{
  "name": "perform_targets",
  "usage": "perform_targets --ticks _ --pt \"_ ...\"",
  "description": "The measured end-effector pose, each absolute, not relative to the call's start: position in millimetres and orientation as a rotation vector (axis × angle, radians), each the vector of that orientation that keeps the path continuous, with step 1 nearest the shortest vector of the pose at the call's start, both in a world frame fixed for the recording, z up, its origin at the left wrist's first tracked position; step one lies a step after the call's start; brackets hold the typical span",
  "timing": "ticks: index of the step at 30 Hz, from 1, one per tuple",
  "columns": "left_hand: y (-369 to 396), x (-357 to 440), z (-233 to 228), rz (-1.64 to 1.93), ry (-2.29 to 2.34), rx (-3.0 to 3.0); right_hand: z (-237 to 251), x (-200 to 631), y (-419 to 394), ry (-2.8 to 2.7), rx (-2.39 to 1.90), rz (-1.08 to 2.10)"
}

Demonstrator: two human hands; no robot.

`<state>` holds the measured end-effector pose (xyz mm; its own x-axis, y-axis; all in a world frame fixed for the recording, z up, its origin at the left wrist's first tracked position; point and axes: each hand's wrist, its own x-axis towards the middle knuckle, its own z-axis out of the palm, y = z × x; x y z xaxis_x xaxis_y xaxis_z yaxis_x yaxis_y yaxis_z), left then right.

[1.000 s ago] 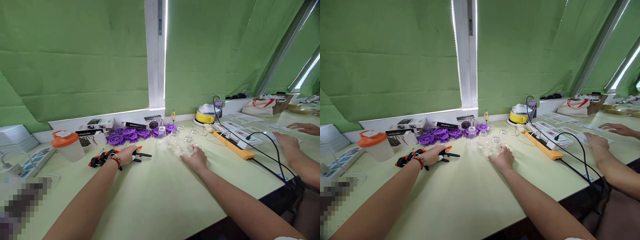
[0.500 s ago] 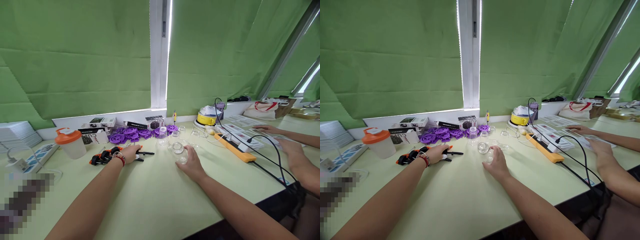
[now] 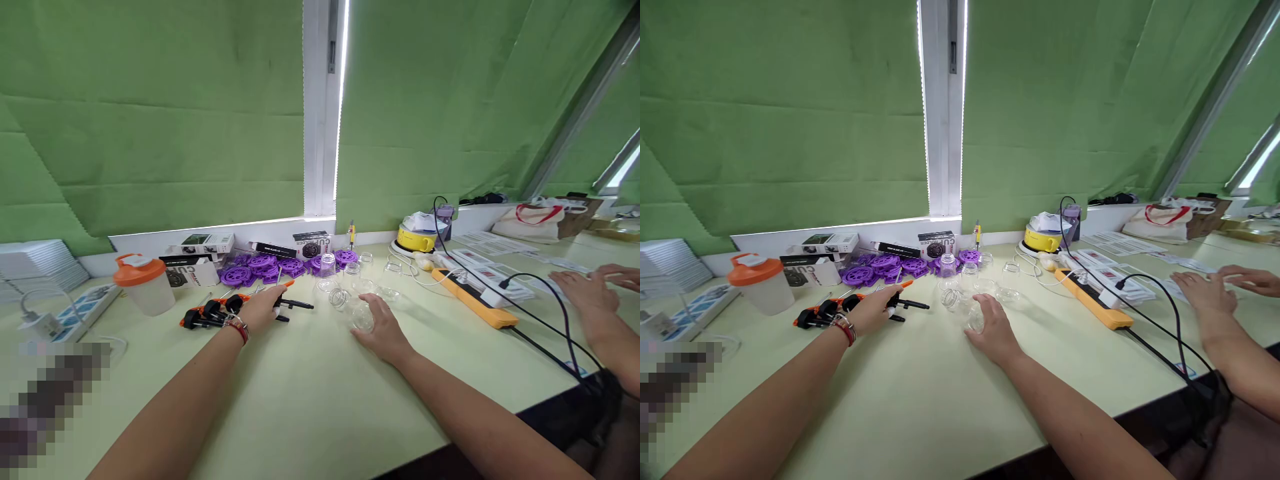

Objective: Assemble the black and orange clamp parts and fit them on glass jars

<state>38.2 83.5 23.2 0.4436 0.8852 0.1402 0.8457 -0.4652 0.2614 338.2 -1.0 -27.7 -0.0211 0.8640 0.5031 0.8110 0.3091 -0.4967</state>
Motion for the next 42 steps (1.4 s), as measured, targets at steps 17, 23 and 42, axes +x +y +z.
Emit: perform_targets --ticks 17,23,42 --pt "35 3 19 0.775 1.553 2.545 -17 298 5 -2.029 -1.429 0.048" --pt "25 -2 24 0.741 1.568 2.491 -9 281 3 -2.097 -1.417 0.097" --pt "9 -4 19 0.783 1.376 2.373 -1 232 16 -2.201 -1.248 0.284"
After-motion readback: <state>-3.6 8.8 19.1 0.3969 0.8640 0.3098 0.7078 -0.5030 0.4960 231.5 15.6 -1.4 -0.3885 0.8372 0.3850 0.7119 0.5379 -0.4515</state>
